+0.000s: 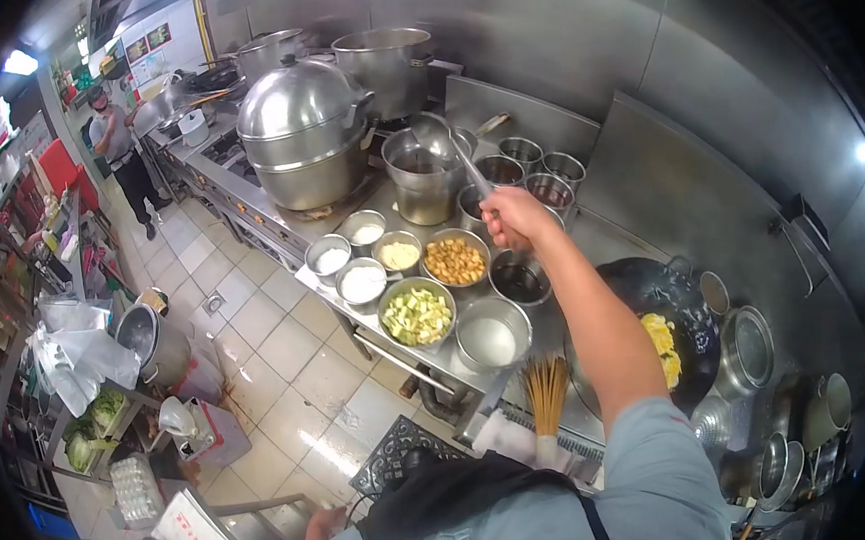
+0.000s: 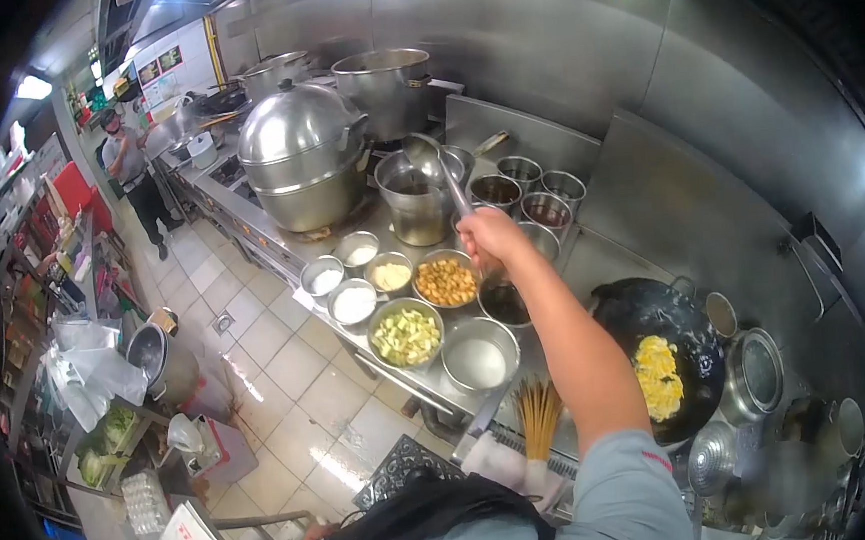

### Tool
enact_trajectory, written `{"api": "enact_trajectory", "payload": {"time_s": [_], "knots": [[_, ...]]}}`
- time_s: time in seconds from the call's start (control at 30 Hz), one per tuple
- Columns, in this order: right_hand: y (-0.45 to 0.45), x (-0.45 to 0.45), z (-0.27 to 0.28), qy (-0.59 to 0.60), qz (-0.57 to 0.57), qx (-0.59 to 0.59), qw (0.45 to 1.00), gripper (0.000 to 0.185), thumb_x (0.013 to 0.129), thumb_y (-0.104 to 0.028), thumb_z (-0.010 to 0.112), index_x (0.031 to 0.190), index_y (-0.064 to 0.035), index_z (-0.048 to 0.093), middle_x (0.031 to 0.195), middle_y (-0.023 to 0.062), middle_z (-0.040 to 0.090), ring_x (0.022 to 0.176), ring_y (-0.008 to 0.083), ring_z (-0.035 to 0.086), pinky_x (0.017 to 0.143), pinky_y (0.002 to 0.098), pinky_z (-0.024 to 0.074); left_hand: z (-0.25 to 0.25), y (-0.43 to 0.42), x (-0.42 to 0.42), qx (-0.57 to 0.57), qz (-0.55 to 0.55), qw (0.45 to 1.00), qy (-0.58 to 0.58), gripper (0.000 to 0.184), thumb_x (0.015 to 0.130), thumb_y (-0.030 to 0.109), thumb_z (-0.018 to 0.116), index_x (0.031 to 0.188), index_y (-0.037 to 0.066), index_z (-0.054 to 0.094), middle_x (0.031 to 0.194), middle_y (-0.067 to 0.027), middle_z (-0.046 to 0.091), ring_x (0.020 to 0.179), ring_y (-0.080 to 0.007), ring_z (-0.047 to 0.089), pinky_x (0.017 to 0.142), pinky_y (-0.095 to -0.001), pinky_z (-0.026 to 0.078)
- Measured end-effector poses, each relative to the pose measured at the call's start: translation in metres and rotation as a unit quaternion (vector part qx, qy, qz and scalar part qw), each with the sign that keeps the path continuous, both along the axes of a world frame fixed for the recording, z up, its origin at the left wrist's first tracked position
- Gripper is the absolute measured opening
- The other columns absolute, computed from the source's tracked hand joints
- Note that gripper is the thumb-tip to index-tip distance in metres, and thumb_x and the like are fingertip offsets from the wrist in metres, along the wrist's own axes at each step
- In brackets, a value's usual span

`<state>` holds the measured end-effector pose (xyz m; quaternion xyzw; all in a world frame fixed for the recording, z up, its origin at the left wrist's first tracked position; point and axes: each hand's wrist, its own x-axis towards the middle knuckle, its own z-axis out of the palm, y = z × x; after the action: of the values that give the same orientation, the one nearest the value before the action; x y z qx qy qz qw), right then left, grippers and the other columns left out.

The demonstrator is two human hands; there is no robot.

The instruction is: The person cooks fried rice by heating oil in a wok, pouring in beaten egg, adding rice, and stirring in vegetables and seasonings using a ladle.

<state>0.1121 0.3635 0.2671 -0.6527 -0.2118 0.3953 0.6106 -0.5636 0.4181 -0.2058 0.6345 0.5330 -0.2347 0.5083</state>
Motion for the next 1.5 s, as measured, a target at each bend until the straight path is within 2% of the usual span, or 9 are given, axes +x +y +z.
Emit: {"api": "enact_trajectory", "payload": {"time_s": [0.23, 0.37, 0.6, 0.7, 0.8, 1.13, 1.23, 1.33, 1.5], "knots": [[0.103, 0.030, 0.016, 0.175, -0.069, -0.075, 0.979, 0.014, 0.094, -0.012, 0.057, 0.083, -0.0089, 0.049, 0.070, -0.0027, 0.057, 0.054, 0.0058, 0.055, 0.044, 0.0200, 0.0411, -0.003, 0.029, -0.061, -0.023, 0.003, 0.997, -0.075, 0.034, 0.094, 0.029, 0.062, 0.122, 0.010, 0.070, 0.103, -0.0104, 0.075, 0.091, -0.0229, 0.072, 0.078, -0.0388, 0.056], [0.092, 0.057, -0.009, 0.397, -0.016, 0.113, 0.911, 0.015, 0.089, -0.006, 0.060, 0.080, -0.0095, 0.048, 0.071, -0.0002, 0.054, 0.057, 0.0077, 0.057, 0.044, 0.0201, 0.0415, -0.013, 0.044, -0.065, -0.012, -0.025, 0.991, -0.133, 0.033, 0.094, 0.029, 0.063, 0.120, 0.010, 0.069, 0.101, -0.0105, 0.075, 0.088, -0.0240, 0.072, 0.076, -0.0410, 0.057], [0.014, 0.020, -0.007, 0.508, 0.015, 0.319, 0.800, 0.035, 0.094, -0.007, 0.055, 0.120, 0.0136, 0.045, 0.077, 0.0034, 0.056, 0.055, 0.0078, 0.057, 0.042, 0.0207, 0.0459, -0.026, 0.084, -0.035, 0.144, -0.154, 0.917, -0.340, 0.031, 0.095, 0.029, 0.064, 0.119, 0.010, 0.067, 0.095, -0.0092, 0.074, 0.081, -0.0251, 0.071, 0.070, -0.0443, 0.057], [-0.040, -0.009, 0.000, 0.544, 0.037, 0.383, 0.746, 0.043, 0.096, -0.008, 0.050, 0.130, 0.0172, 0.042, 0.081, 0.0048, 0.056, 0.057, 0.0084, 0.058, 0.042, 0.0230, 0.0493, -0.004, 0.105, 0.026, -0.033, 0.065, 0.986, -0.150, 0.027, 0.096, 0.031, 0.062, 0.116, 0.013, 0.066, 0.089, -0.0062, 0.070, 0.080, -0.0264, 0.069, 0.071, -0.0449, 0.058], [-0.108, -0.046, 0.008, 0.558, 0.035, 0.430, 0.709, 0.047, 0.097, -0.010, 0.049, 0.136, 0.0160, 0.039, 0.085, 0.0048, 0.054, 0.059, 0.0091, 0.059, 0.044, 0.0248, 0.0501, 0.036, 0.117, 0.072, -0.182, 0.243, 0.928, -0.218, 0.027, 0.099, 0.032, 0.060, 0.117, 0.013, 0.064, 0.096, -0.0059, 0.068, 0.087, -0.0260, 0.069, 0.072, -0.0432, 0.058], [-0.354, -0.065, -0.041, 0.463, -0.122, 0.464, 0.745, 0.030, 0.097, -0.013, 0.052, 0.121, 0.0050, 0.054, 0.076, 0.0015, 0.055, 0.056, 0.0095, 0.057, 0.043, 0.0249, 0.0455, 0.203, 0.040, 0.265, -0.502, 0.150, 0.765, -0.375, 0.049, 0.099, 0.046, 0.061, 0.132, 0.009, 0.060, 0.112, -0.0091, 0.071, 0.090, -0.0261, 0.071, 0.072, -0.0424, 0.060], [-0.425, -0.062, -0.077, 0.277, -0.285, 0.336, 0.854, 0.016, 0.096, -0.012, 0.055, 0.108, -0.0033, 0.056, 0.070, 0.0010, 0.054, 0.053, 0.0092, 0.053, 0.042, 0.0239, 0.0420, 0.252, -0.041, 0.325, -0.496, 0.132, 0.779, -0.360, 0.049, 0.099, 0.045, 0.060, 0.132, 0.009, 0.059, 0.109, -0.0092, 0.072, 0.083, -0.0268, 0.071, 0.066, -0.0437, 0.060], [-0.490, -0.086, -0.098, -0.034, -0.350, -0.035, 0.935, 0.017, 0.094, -0.012, 0.053, 0.109, -0.0048, 0.053, 0.068, 0.0022, 0.055, 0.050, 0.0121, 0.052, 0.043, 0.0263, 0.0433, 0.282, -0.127, 0.377, -0.525, 0.053, 0.787, -0.320, 0.047, 0.098, 0.047, 0.060, 0.134, 0.016, 0.060, 0.113, -0.0051, 0.070, 0.094, -0.0254, 0.070, 0.065, -0.0433, 0.058], [-0.596, -0.163, -0.120, 0.028, -0.493, 0.071, 0.867, 0.020, 0.088, -0.009, 0.057, 0.107, -0.0024, 0.054, 0.064, 0.0021, 0.053, 0.049, 0.0133, 0.050, 0.043, 0.0292, 0.0406, 0.285, -0.259, 0.456, -0.483, 0.012, 0.848, -0.218, 0.046, 0.103, 0.049, 0.050, 0.134, 0.016, 0.057, 0.124, -0.0084, 0.067, 0.112, -0.0295, 0.063, 0.090, -0.0512, 0.051]]}}
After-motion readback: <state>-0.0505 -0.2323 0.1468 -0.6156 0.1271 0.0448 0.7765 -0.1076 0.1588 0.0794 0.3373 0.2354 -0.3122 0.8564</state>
